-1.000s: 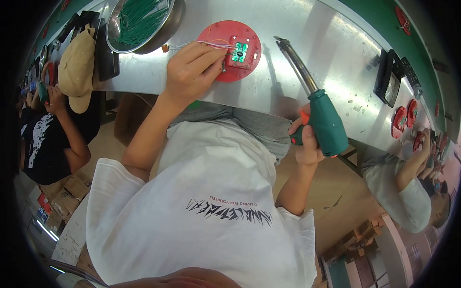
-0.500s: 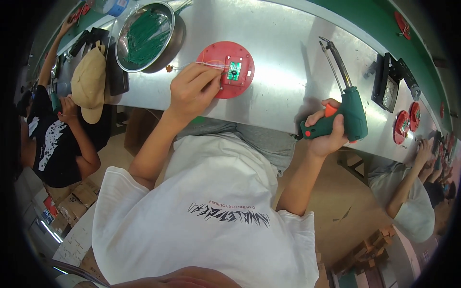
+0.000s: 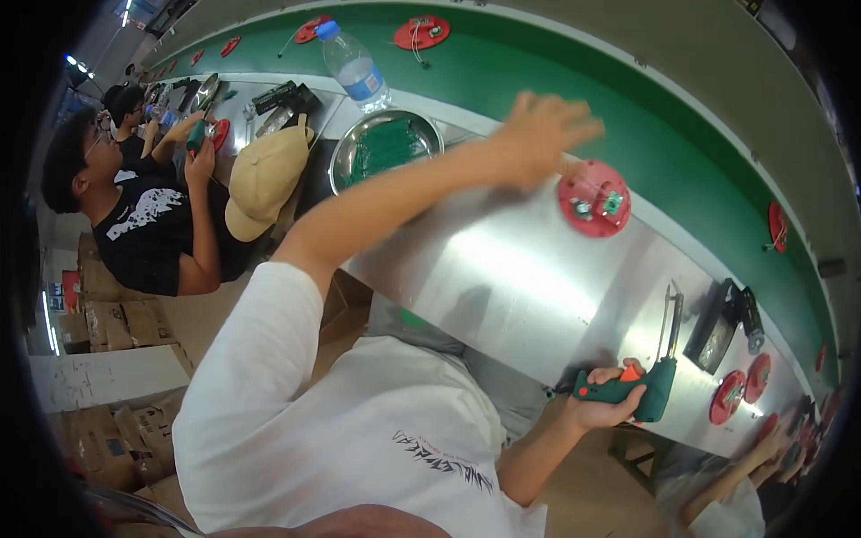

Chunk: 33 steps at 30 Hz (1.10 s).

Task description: Soldering wires and components onto a PCB mounted on a red circular base at an electronics assembly line.

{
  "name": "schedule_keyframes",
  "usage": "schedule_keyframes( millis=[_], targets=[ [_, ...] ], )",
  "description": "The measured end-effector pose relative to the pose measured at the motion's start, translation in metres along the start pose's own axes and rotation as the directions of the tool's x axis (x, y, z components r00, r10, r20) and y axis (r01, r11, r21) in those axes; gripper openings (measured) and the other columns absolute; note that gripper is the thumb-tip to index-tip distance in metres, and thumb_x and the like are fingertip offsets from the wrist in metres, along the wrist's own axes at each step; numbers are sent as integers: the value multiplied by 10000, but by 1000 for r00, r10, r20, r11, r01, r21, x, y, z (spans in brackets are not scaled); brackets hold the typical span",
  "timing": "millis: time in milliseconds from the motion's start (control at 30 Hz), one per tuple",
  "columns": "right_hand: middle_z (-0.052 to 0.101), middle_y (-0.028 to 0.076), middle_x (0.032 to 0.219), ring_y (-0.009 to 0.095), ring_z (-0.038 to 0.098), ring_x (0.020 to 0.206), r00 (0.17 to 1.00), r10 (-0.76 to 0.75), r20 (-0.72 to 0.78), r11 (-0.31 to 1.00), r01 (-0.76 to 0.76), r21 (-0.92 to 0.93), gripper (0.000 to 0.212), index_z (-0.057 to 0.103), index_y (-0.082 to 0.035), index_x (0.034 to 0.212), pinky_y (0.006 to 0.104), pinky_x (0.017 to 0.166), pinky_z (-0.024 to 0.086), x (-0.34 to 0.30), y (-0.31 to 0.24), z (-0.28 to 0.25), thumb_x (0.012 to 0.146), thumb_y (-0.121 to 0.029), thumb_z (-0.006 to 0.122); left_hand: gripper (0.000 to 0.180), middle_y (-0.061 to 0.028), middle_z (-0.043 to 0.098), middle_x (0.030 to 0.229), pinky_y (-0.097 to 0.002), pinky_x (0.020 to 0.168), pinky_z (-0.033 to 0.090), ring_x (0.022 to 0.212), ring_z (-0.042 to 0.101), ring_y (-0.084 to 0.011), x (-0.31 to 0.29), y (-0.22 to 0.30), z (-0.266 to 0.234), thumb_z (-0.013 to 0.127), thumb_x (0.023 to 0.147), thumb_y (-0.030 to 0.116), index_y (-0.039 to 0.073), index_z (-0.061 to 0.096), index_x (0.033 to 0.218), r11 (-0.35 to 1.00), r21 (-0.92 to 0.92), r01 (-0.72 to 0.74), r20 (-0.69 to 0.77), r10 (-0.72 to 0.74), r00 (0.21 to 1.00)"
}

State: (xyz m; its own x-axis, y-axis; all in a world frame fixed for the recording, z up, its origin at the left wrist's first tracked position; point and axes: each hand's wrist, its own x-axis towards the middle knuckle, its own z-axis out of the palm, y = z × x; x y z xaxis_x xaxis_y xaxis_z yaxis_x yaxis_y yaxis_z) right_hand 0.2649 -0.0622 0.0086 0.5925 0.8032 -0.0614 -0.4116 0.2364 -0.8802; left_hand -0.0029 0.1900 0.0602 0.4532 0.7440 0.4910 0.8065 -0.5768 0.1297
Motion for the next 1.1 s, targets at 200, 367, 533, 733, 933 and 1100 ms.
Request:
schedule_keyframes(
  millis=[200, 367, 533, 733, 933, 1100],
  targets=[
    [478, 33, 563, 144, 438, 483, 998, -48, -48, 999, 48, -15, 428, 561, -15, 1051, 256, 473, 356, -1, -1, 10, 1029, -410, 398, 486, -165, 741, 952, -464, 703, 546, 890, 716, -346, 63, -217, -10, 585, 868, 514, 71, 774, 930, 496, 406, 768, -260, -743, 617],
    [490, 40, 577, 136, 453, 466, 996, -76, -36, 997, 75, -29, 405, 557, -1, 1032, 267, 446, 368, 0, 5, 12, 1019, -381, 416, 355, -110, 723, 1113, -463, 877, 518, 1053, 674, -337, 14, -298, 5, 613, 909, 464, 203, 758, 1102, 362, 180, 915, -236, -887, 397],
    [520, 67, 606, 140, 472, 460, 998, -59, -35, 998, 59, -2, 395, 555, 12, 1020, 272, 437, 394, -5, 2, 18, 1017, -364, 436, 316, -151, 728, 916, -436, 802, 540, 845, 689, -287, 20, -254, -22, 631, 885, 394, 163, 771, 1050, 598, -475, 646, -24, -742, 670],
    [504, 37, 587, 140, 477, 510, 1000, 12, 18, 1000, -12, 7, 428, 565, -4, 1054, 261, 488, 375, -2, -1, 8, 1016, -407, 424, 233, -193, 692, 1064, -354, 737, 539, 832, 677, -256, -38, -21, -63, 639, 859, 225, -4, 681, 846, 756, -546, 361, 289, -235, 928],
    [497, 42, 570, 162, 471, 500, 999, -24, 39, 999, 25, -36, 432, 572, -12, 1049, 274, 498, 381, 1, 1, 9, 1018, -414, 417, 149, -196, 590, 1328, -465, 1037, 419, 1193, 569, -379, -152, 42, -51, 642, 856, 193, 58, 705, 864, 995, -99, -18, -8, 17, 1000],
    [492, 43, 570, 159, 470, 495, 1000, 4, 16, 998, -3, -56, 413, 581, -13, 1020, 273, 472, 370, -5, -2, 13, 997, -401, 442, 87, -114, 667, 1137, -448, 921, 449, 1081, 577, -329, -168, -19, -87, 673, 829, 151, 92, 708, 882, 920, -37, 390, -82, -392, 916]
  ],
)
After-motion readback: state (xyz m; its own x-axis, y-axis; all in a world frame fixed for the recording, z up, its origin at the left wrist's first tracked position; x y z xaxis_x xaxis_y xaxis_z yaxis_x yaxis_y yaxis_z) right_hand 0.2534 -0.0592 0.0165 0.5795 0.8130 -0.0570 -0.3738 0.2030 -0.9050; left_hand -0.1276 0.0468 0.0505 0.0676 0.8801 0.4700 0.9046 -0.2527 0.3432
